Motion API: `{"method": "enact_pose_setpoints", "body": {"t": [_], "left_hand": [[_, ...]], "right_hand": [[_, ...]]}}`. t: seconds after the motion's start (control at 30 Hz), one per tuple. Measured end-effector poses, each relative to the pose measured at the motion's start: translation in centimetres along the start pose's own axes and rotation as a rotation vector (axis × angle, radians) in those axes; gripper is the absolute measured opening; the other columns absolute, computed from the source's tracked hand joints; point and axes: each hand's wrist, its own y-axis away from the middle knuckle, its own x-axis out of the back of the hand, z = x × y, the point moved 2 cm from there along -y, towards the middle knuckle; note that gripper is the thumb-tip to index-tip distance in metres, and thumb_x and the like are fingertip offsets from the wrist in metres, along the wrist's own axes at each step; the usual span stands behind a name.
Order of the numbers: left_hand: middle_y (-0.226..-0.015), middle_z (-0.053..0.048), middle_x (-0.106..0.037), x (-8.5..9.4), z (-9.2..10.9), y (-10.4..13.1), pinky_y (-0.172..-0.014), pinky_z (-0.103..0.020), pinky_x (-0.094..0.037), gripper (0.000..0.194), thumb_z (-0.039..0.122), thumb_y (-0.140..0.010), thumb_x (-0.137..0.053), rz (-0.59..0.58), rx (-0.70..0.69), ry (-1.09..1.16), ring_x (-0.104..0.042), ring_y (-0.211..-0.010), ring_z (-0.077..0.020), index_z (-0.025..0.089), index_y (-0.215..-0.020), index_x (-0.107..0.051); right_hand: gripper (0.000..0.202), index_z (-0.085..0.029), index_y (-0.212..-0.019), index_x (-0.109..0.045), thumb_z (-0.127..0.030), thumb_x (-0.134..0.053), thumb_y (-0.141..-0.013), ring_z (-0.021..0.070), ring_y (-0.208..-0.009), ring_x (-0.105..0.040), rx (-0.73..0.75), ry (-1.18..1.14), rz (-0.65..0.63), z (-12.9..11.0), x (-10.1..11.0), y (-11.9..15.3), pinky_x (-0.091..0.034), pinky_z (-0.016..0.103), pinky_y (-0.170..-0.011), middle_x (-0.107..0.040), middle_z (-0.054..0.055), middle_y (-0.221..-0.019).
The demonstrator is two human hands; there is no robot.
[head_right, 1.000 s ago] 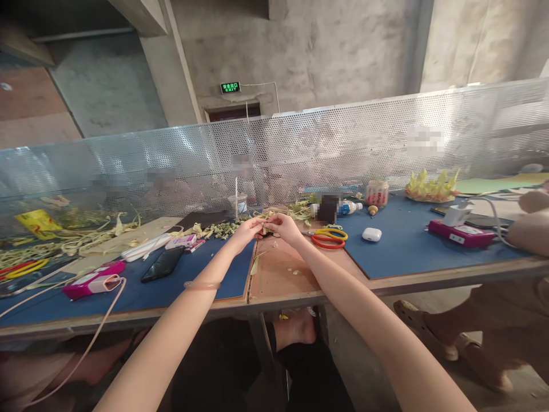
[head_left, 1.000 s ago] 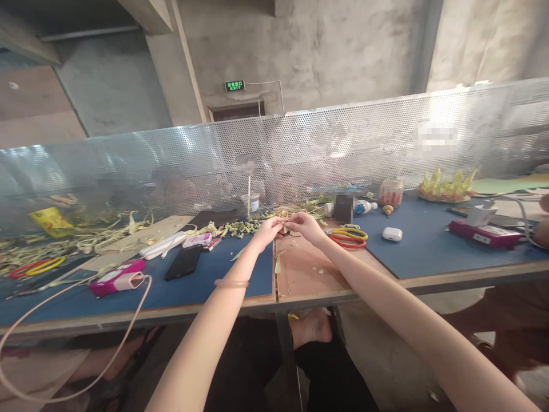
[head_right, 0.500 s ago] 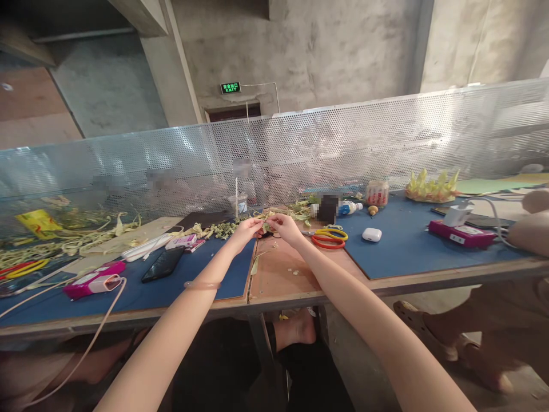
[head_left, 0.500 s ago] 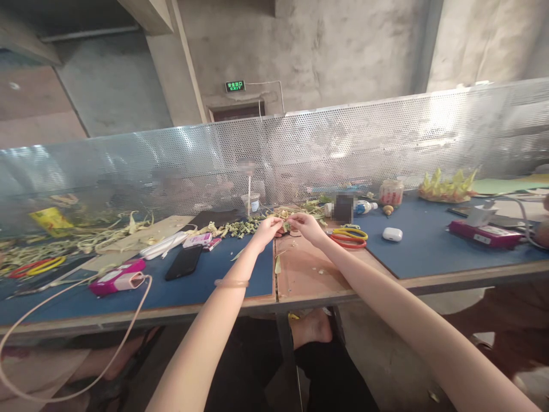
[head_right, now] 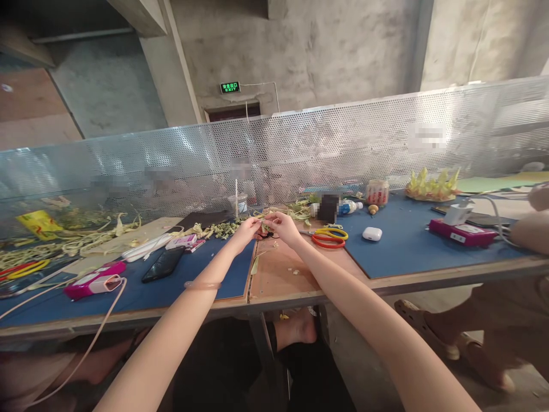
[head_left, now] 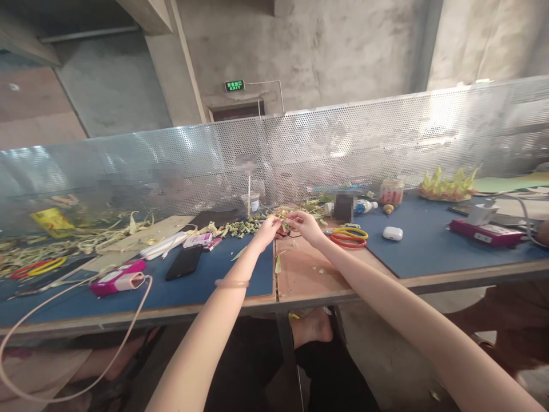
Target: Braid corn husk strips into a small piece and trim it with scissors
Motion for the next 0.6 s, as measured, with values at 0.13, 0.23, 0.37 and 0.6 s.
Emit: {"method": "enact_pose_setpoints", "body": {"t": [0.13,0.23,0.37,0.6], "left_hand": [[-0.096,-0.006,-0.06,-0.2,0.0,-0.2,-0.064,-0.031,-0.051,0.028,0.033,-0.087,-0.048,0.05,0.006,-0.02,-0.06,-0.075,-0.014,0.014,-0.107,-0.053],[-0.099,-0.006,-0.059,-0.2,0.1,-0.3,-0.066,-0.033,-0.051,0.028,0.032,-0.087,-0.049,0.105,-0.006,-0.05,-0.06,-0.078,-0.0149,0.014,-0.108,-0.053],[-0.103,-0.007,-0.059,-0.1,0.3,-0.4,-0.07,-0.035,-0.051,0.029,0.031,-0.087,-0.05,0.185,-0.04,-0.096,-0.059,-0.083,-0.0163,0.014,-0.11,-0.053],[-0.1,-0.006,-0.059,0.6,0.8,-0.2,-0.067,-0.033,-0.051,0.027,0.031,-0.086,-0.05,0.289,-0.109,-0.142,-0.06,-0.079,-0.0152,0.014,-0.108,-0.053]], "right_hand": [[0.022,-0.012,-0.09,-0.057,-0.033,-0.055,-0.085,0.0074,-0.055,-0.052,0.003,-0.007,0.027,-0.2,-0.4,0.0,-0.045,0.023,-0.054,-0.055,-0.003,-0.069],[0.021,-0.013,-0.089,-0.057,-0.033,-0.056,-0.084,0.007,-0.054,-0.051,0.005,-0.012,0.057,-0.2,-0.8,0.0,-0.045,0.023,-0.053,-0.054,-0.004,-0.068],[0.021,-0.013,-0.093,-0.056,-0.032,-0.056,-0.084,0.0074,-0.056,-0.051,0.02,-0.02,0.065,-0.2,-1.2,-0.1,-0.045,0.023,-0.054,-0.055,-0.003,-0.071],[0.027,-0.014,-0.104,-0.055,-0.031,-0.057,-0.083,0.0078,-0.06,-0.053,0.046,-0.031,0.0,-1.1,-1.4,0.3,-0.047,0.024,-0.056,-0.058,0.001,-0.083]]}}
